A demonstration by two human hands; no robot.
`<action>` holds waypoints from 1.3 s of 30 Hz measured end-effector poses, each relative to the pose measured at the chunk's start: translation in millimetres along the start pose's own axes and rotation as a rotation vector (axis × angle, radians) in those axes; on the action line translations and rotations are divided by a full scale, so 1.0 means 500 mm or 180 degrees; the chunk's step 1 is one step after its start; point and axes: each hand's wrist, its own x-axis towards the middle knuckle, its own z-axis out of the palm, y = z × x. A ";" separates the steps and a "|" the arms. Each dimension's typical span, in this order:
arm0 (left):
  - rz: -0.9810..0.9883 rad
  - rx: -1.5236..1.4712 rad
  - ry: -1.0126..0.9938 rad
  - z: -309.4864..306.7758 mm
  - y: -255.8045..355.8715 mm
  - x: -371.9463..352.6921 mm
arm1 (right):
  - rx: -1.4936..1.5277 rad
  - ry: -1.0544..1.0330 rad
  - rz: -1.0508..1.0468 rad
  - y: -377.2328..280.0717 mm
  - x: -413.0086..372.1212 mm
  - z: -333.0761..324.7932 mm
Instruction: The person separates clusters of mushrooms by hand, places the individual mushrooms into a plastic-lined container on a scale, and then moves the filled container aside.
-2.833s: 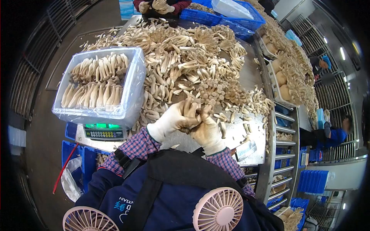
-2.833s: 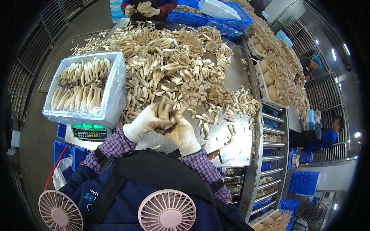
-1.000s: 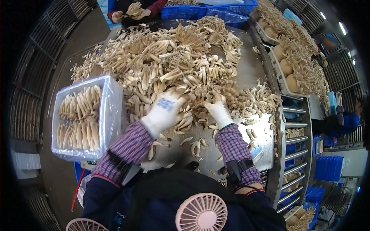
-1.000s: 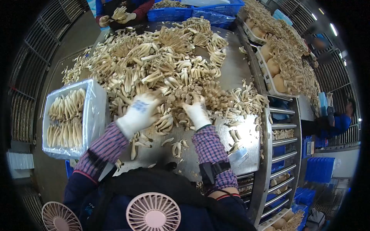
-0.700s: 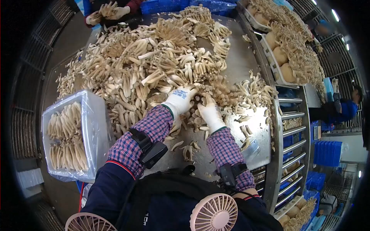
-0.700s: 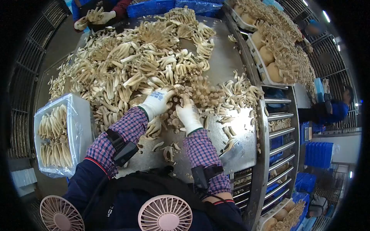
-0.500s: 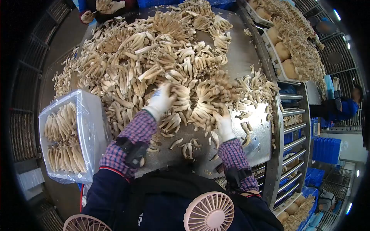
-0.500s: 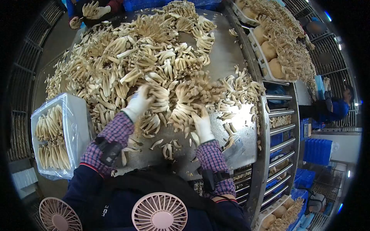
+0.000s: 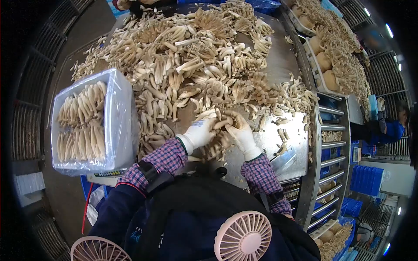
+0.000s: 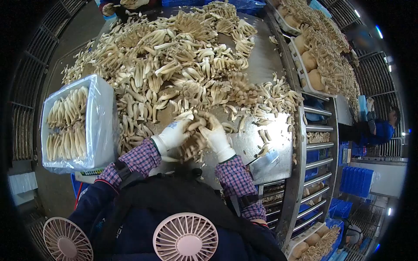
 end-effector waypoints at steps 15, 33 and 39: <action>-0.0024 0.1788 0.0656 -0.139 0.080 -0.100 | 0.1337 0.0160 -0.0960 -0.083 -0.155 0.058; -0.0609 -0.0360 -0.0796 -0.010 0.076 -0.346 | 0.0626 -0.0624 0.0885 0.072 -0.325 0.084; -0.1060 0.0741 -0.0701 -0.033 0.050 -0.354 | 0.1977 -0.0211 0.1392 0.121 -0.331 0.086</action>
